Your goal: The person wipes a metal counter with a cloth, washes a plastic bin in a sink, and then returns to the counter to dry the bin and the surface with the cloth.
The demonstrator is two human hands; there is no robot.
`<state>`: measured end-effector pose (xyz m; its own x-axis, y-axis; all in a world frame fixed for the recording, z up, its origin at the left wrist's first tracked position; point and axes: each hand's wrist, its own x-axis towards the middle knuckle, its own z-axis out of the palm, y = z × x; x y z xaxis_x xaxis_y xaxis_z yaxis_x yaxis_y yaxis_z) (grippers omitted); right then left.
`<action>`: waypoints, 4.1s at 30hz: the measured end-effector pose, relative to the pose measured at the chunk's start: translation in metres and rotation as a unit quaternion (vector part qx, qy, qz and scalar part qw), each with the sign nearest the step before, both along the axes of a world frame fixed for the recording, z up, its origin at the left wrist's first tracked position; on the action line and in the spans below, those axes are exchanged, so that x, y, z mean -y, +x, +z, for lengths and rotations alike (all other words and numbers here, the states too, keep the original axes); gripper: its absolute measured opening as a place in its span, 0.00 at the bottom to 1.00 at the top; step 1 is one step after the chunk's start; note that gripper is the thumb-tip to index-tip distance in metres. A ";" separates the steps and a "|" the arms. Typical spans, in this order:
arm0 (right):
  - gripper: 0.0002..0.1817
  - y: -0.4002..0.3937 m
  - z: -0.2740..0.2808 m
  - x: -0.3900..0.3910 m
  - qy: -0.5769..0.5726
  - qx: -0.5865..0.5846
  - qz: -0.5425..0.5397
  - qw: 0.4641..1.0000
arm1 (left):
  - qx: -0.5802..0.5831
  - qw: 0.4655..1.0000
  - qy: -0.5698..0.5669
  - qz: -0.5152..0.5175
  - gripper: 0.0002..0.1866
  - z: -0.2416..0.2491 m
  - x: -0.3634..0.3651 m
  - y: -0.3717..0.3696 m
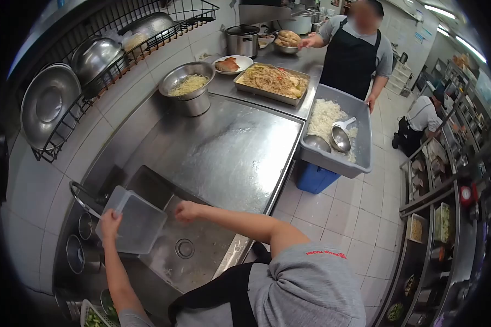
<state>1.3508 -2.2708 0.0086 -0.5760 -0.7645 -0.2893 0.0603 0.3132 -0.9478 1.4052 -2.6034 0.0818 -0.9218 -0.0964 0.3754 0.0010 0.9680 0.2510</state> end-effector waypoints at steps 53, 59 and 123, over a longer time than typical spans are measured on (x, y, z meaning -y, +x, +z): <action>0.07 -0.057 0.078 0.178 0.102 -0.655 0.075 0.745 | 0.149 0.957 0.236 -0.083 0.12 0.029 0.029 -0.023; 0.09 -0.028 0.115 0.210 0.170 -0.579 0.077 0.793 | -0.222 0.849 0.446 0.177 0.11 -0.061 0.067 -0.014; 0.19 -0.147 0.007 0.364 -0.165 0.498 0.051 0.850 | 0.206 0.969 0.121 0.059 0.11 0.037 -0.086 0.148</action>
